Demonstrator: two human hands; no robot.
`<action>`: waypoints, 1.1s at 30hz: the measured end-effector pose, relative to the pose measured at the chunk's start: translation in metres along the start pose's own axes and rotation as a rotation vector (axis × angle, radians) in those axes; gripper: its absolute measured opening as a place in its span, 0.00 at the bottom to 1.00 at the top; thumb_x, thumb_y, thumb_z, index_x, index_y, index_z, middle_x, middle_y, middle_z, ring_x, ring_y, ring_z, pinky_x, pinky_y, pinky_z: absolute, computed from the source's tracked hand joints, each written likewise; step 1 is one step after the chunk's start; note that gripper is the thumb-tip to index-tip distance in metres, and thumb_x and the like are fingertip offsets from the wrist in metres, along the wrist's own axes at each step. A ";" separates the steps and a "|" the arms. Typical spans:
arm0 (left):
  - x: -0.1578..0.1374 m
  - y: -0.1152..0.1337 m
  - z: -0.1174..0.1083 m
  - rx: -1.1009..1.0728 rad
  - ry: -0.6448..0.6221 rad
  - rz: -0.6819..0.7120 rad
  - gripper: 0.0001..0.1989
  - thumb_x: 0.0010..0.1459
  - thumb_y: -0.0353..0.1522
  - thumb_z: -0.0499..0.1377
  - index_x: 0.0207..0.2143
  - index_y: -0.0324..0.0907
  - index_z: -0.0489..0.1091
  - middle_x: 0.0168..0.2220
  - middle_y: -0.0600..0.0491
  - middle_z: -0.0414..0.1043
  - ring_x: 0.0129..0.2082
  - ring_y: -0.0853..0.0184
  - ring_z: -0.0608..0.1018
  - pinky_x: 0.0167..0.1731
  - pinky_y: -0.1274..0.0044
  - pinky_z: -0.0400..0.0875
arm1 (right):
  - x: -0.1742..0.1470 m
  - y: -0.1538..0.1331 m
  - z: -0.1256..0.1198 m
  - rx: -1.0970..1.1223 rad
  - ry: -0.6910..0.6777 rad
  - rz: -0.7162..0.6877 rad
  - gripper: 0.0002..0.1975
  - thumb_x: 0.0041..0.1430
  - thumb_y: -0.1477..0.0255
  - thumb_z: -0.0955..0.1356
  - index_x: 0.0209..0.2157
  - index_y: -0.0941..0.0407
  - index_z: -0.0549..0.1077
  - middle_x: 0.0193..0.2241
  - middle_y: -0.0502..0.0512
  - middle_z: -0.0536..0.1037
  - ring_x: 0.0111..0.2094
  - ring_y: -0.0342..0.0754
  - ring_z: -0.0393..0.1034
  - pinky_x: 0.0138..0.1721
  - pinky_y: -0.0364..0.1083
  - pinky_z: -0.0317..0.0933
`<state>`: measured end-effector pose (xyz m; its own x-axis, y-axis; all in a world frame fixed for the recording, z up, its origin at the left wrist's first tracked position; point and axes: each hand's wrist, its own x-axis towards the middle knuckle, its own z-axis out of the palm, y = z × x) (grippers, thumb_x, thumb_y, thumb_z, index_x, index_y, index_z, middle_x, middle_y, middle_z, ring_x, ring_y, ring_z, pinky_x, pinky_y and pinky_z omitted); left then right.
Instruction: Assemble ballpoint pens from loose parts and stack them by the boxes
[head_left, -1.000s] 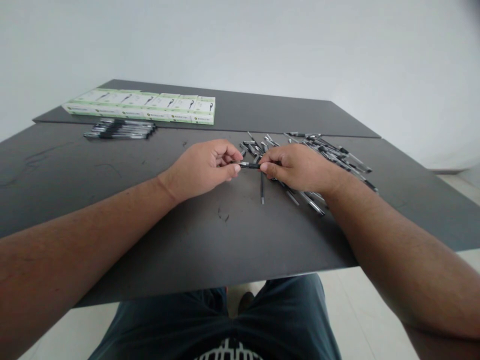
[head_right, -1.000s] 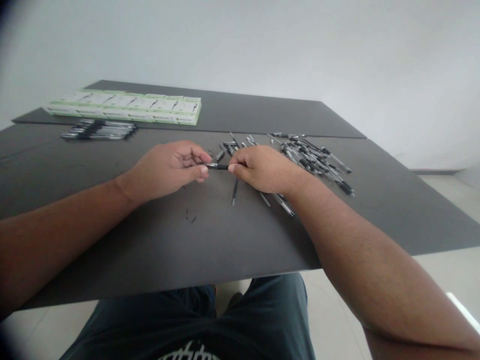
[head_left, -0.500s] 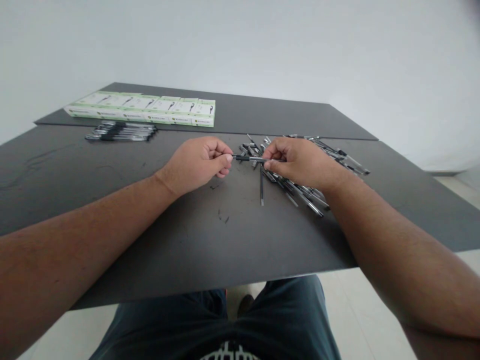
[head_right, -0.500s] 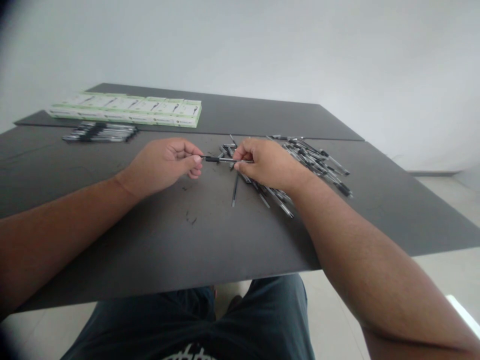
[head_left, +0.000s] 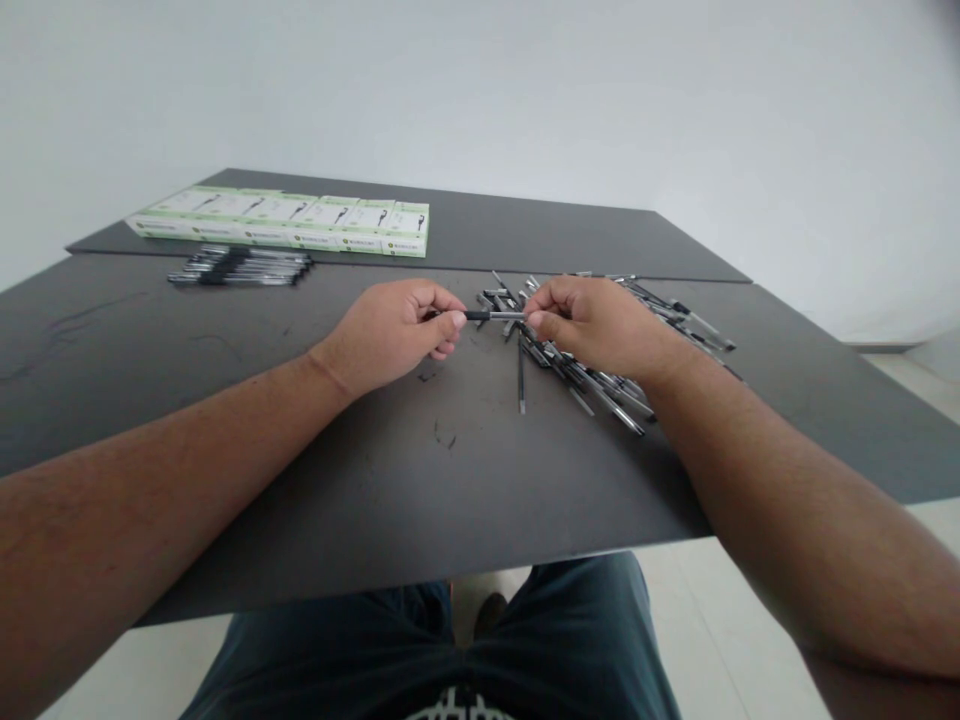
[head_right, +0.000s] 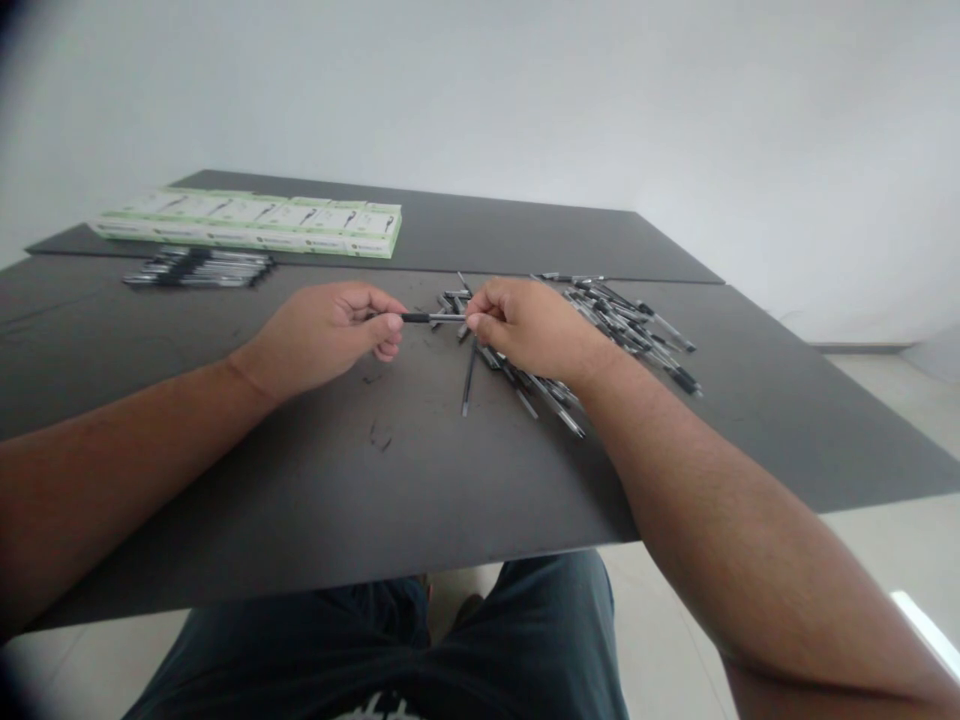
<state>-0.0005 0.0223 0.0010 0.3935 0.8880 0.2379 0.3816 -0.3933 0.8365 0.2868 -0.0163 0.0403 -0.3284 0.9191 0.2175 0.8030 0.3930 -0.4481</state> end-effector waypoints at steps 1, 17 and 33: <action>0.000 -0.001 0.000 0.009 0.006 0.012 0.11 0.67 0.38 0.70 0.47 0.43 0.83 0.30 0.52 0.86 0.28 0.65 0.87 0.33 0.76 0.82 | 0.000 0.000 0.000 0.001 -0.016 -0.009 0.09 0.72 0.65 0.70 0.41 0.52 0.82 0.32 0.52 0.87 0.33 0.51 0.78 0.38 0.49 0.63; -0.001 0.007 -0.007 0.202 -0.031 0.017 0.22 0.78 0.44 0.59 0.30 0.45 0.77 0.24 0.53 0.82 0.25 0.65 0.83 0.30 0.77 0.74 | 0.001 0.004 0.000 -0.063 -0.007 -0.023 0.13 0.65 0.71 0.72 0.49 0.53 0.87 0.37 0.52 0.89 0.36 0.52 0.79 0.42 0.48 0.65; 0.001 0.005 -0.019 0.779 -0.161 0.346 0.24 0.76 0.44 0.55 0.58 0.45 0.86 0.57 0.42 0.89 0.60 0.47 0.87 0.64 0.62 0.75 | -0.002 -0.004 0.005 -0.026 -0.115 -0.068 0.17 0.73 0.67 0.68 0.53 0.53 0.89 0.40 0.53 0.93 0.37 0.52 0.83 0.44 0.50 0.69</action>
<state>-0.0146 0.0256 0.0149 0.6845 0.6666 0.2950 0.6594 -0.7388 0.1395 0.2819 -0.0199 0.0373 -0.4363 0.8881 0.1450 0.7892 0.4550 -0.4124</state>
